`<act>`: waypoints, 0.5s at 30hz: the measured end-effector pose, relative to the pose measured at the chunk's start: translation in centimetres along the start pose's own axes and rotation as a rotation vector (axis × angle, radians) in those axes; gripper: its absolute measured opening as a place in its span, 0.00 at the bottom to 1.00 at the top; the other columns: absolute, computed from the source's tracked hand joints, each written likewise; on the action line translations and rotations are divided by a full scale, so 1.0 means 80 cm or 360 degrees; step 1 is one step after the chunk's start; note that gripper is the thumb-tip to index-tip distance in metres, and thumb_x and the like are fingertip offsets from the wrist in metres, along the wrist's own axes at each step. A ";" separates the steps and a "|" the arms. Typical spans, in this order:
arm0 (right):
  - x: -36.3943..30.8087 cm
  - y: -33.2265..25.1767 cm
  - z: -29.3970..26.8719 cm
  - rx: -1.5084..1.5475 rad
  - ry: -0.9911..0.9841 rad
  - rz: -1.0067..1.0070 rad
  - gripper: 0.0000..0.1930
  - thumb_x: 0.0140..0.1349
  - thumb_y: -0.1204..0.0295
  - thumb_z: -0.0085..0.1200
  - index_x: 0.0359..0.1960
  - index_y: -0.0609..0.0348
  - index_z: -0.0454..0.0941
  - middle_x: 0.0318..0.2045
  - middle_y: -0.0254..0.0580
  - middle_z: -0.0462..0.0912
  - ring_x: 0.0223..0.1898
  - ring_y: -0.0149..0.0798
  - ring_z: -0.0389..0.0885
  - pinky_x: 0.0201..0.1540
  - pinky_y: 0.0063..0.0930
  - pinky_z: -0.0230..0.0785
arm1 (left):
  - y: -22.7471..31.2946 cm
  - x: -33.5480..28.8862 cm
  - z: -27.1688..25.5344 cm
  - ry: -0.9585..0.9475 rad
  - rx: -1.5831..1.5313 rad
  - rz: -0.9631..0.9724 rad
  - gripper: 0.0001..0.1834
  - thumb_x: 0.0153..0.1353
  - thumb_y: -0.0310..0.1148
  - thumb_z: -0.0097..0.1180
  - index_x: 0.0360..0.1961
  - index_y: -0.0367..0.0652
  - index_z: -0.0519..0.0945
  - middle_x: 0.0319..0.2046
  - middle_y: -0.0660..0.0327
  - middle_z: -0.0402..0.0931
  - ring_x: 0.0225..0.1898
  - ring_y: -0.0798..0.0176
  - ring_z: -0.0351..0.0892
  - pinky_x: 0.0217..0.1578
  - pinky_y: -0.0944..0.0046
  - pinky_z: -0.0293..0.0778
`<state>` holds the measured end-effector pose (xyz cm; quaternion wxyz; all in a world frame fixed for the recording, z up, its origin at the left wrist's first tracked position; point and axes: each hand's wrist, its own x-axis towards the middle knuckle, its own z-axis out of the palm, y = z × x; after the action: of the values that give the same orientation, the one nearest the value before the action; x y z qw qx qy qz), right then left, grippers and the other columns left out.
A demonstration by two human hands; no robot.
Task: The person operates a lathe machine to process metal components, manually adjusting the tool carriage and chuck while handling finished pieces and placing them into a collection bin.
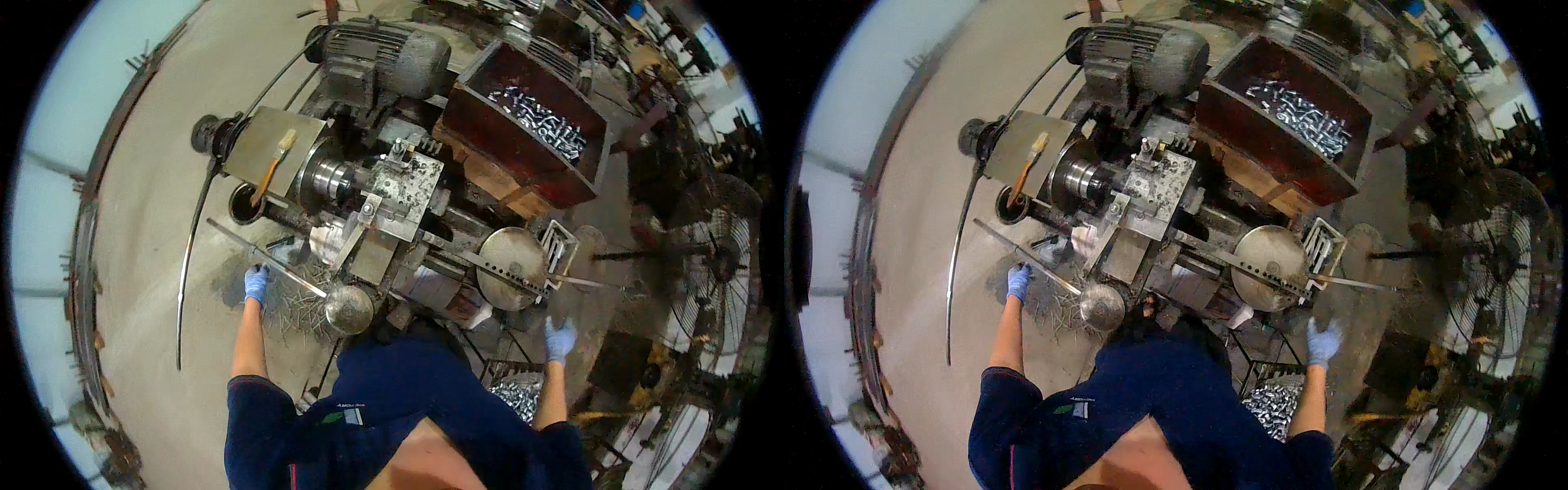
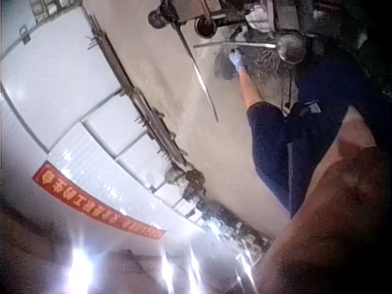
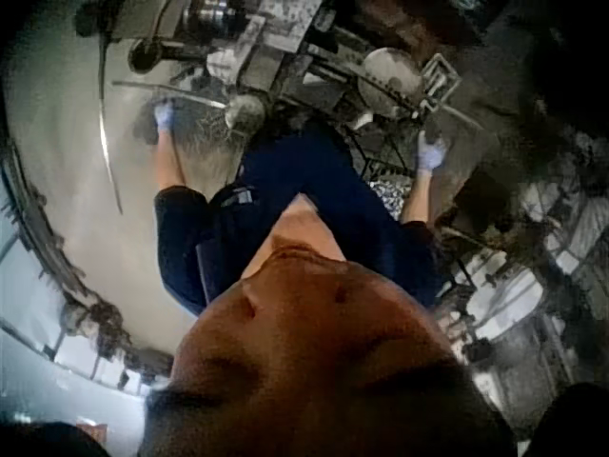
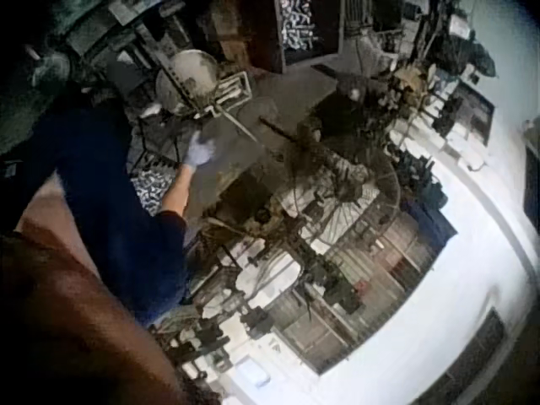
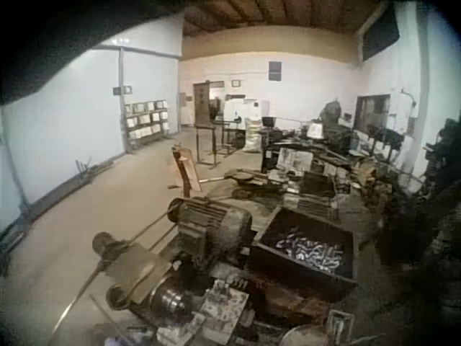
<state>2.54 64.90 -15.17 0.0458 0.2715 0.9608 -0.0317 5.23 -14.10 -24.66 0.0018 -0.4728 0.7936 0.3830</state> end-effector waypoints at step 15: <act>-0.233 -0.027 0.017 0.0630 -0.0500 0.0385 0.19 0.48 0.59 0.61 0.34 0.64 0.80 0.33 0.50 0.82 0.36 0.41 0.81 0.42 0.27 0.70 | -0.074 0.118 0.182 0.0202 0.0149 0.1138 0.18 0.58 0.35 0.48 0.50 0.41 0.73 0.46 0.55 0.74 0.47 0.60 0.72 0.48 0.64 0.67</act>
<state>17.32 53.27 -14.52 0.1435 0.3796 0.8777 -0.2548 -0.75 -13.83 -41.96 -0.1599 -0.1878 0.9239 0.2926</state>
